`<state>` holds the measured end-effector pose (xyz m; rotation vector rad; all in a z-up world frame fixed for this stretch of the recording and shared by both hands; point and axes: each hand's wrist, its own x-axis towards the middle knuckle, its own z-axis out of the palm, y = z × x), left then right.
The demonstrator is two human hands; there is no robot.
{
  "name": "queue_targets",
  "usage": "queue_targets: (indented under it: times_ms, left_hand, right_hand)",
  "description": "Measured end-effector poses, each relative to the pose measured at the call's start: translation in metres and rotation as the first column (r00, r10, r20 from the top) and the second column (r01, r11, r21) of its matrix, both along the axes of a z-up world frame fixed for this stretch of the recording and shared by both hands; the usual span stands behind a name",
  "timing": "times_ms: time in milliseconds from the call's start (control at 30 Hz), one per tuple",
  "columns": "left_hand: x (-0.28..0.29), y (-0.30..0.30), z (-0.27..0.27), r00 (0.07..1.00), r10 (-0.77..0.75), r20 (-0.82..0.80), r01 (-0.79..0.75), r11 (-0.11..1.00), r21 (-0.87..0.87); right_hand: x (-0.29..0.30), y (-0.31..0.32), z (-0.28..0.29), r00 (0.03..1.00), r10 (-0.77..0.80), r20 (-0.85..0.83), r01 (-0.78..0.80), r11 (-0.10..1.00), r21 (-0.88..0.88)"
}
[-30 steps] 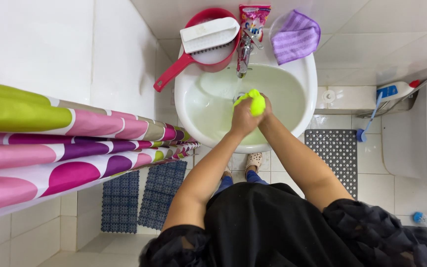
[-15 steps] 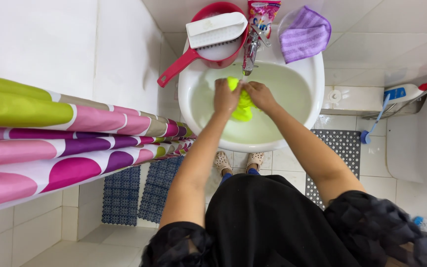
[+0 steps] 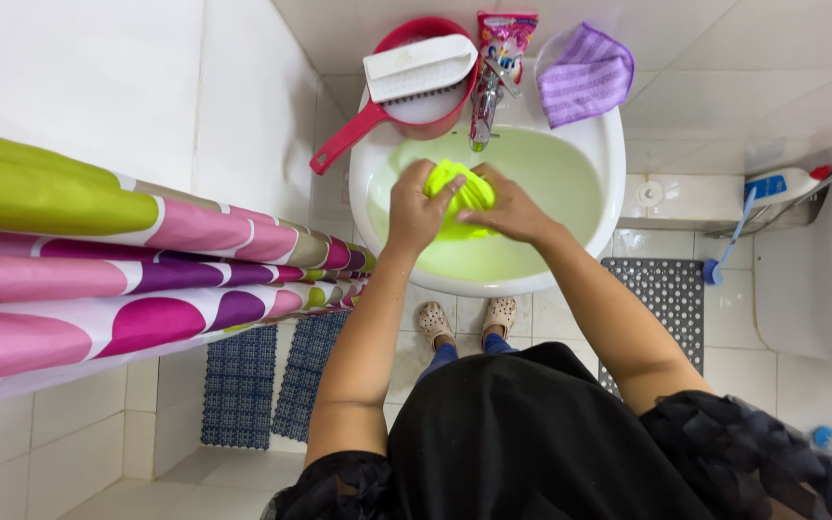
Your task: Washing cleaning cloths in a bathroom sink and using them to wipe down wall tiles.
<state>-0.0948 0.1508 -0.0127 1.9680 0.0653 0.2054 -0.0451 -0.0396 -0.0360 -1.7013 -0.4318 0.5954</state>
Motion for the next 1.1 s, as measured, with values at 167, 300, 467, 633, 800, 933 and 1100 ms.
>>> queue_targets:
  times_ms: [167, 300, 467, 633, 800, 933, 1100]
  left_hand:
    - [-0.007, 0.017, 0.047, 0.848, 0.193, 0.494, -0.131, 0.979, -0.156]
    - [0.004, 0.03, -0.011, 0.925, 0.278, 0.259, -0.089, 0.822, -0.562]
    - [-0.008, 0.008, -0.002, 0.98, -0.001, 0.197, -0.027, 0.99, 0.142]
    - [-0.002, -0.015, -0.058, 0.959, -0.281, -0.032, 0.276, 0.902, 0.332]
    - [-0.001, -0.097, -0.069, 0.951, 0.009, 0.309, 0.127, 0.9, -0.417]
    - [0.025, -0.099, -0.101, 0.98, 0.131, 0.148, -0.054, 0.897, -0.438]
    - [0.046, -0.077, -0.114, 0.917, 0.393, -0.076, -0.396, 0.867, -0.303]
  right_hand:
    - [-0.006, 0.012, -0.06, 0.965, 0.219, 0.143, -0.123, 0.863, -0.489]
    - [0.021, -0.017, -0.145, 0.999, 0.028, 0.021, -0.017, 0.903, -0.429]
    - [0.038, -0.052, -0.063, 0.986, -0.132, -0.1, 0.126, 0.99, -0.064]
    - [0.045, -0.068, -0.037, 0.823, -0.177, -0.54, 0.513, 0.641, 0.571]
    - [0.055, -0.049, -0.227, 0.572, 0.208, -0.793, 0.719, 0.339, 0.607]
    - [0.023, -0.009, -0.165, 0.595, 0.067, -0.801, 0.657, 0.534, 0.532]
    - [0.023, 0.019, -0.168, 0.516, -0.53, -0.673, 0.776, 0.623, 0.104]
